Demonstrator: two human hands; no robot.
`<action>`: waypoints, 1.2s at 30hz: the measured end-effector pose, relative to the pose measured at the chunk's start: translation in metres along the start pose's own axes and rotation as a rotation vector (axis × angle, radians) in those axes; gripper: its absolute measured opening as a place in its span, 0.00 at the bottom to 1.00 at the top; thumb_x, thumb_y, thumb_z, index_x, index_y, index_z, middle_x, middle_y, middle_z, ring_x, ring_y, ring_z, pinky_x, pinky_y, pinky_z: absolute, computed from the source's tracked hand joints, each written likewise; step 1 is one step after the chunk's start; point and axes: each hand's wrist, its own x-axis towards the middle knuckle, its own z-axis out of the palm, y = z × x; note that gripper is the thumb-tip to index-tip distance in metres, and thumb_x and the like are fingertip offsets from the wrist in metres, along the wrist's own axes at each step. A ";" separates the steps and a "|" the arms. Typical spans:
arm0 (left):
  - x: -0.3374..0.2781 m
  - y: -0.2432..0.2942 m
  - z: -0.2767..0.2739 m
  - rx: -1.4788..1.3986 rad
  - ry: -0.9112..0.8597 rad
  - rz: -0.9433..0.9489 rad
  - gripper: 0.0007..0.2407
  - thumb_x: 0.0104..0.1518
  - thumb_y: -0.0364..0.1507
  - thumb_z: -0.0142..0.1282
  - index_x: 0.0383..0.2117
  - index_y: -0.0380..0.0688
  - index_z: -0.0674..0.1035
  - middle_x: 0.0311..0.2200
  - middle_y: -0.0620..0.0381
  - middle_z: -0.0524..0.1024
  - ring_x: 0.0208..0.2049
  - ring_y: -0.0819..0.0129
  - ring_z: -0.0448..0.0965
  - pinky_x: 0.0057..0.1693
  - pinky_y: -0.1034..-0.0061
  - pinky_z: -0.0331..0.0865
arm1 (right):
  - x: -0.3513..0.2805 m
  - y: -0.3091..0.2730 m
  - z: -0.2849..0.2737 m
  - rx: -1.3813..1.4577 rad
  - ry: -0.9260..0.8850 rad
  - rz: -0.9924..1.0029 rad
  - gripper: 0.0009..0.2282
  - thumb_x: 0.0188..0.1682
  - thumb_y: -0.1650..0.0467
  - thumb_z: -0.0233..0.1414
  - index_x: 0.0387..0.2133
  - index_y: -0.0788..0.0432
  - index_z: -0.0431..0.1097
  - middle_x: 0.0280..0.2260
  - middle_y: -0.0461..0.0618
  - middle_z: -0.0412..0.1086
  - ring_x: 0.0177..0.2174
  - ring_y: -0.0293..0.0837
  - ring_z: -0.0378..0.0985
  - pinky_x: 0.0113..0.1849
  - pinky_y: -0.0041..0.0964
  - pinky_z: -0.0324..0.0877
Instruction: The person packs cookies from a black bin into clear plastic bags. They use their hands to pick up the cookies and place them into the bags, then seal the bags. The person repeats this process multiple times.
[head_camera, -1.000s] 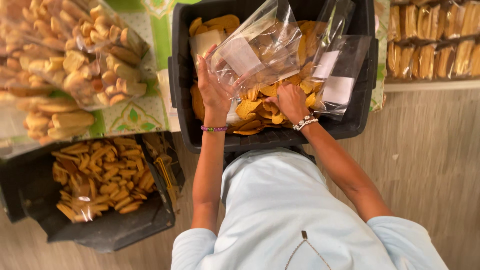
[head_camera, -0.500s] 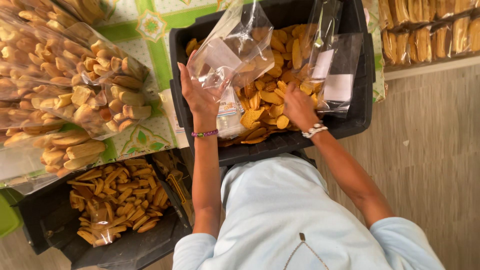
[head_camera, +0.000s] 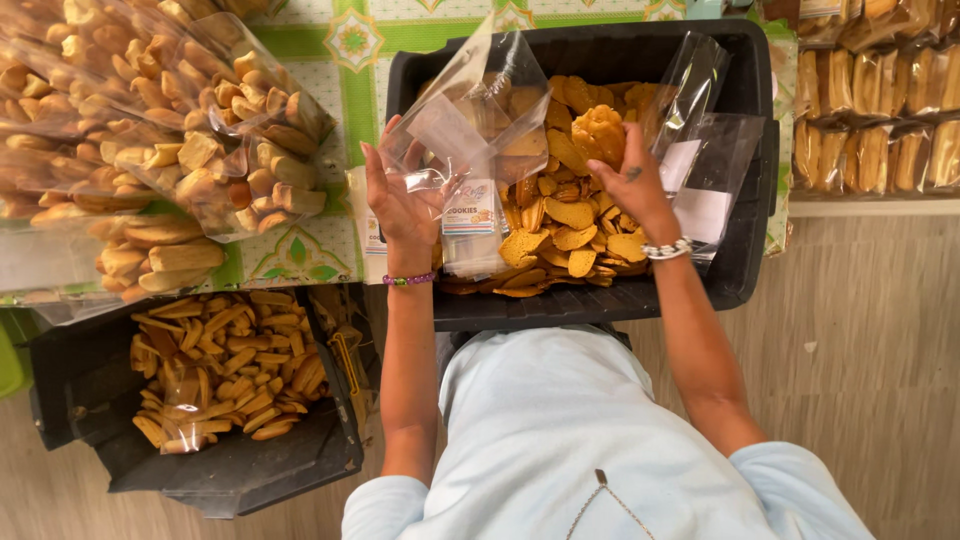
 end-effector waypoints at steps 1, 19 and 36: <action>0.001 -0.001 -0.002 -0.028 -0.028 0.006 0.28 0.64 0.51 0.45 0.64 0.47 0.64 0.54 0.42 0.69 0.56 0.46 0.73 0.55 0.43 0.78 | -0.005 -0.005 -0.011 0.041 -0.047 0.033 0.21 0.51 0.68 0.55 0.54 0.63 0.57 0.49 0.61 0.71 0.44 0.49 0.80 0.47 0.40 0.78; -0.011 -0.015 -0.022 -0.166 0.070 0.049 0.27 0.62 0.50 0.48 0.63 0.48 0.67 0.53 0.44 0.68 0.56 0.45 0.70 0.56 0.35 0.73 | 0.021 0.090 0.110 -0.250 0.164 -0.296 0.27 0.47 0.78 0.58 0.59 0.65 0.56 0.56 0.64 0.58 0.59 0.57 0.60 0.58 0.52 0.65; -0.009 -0.016 -0.017 -0.166 0.051 0.024 0.28 0.63 0.51 0.47 0.64 0.50 0.66 0.55 0.44 0.67 0.58 0.47 0.68 0.60 0.34 0.68 | 0.026 0.035 0.021 0.037 -0.085 -0.009 0.25 0.43 0.74 0.62 0.55 0.61 0.63 0.53 0.57 0.69 0.53 0.49 0.72 0.54 0.42 0.69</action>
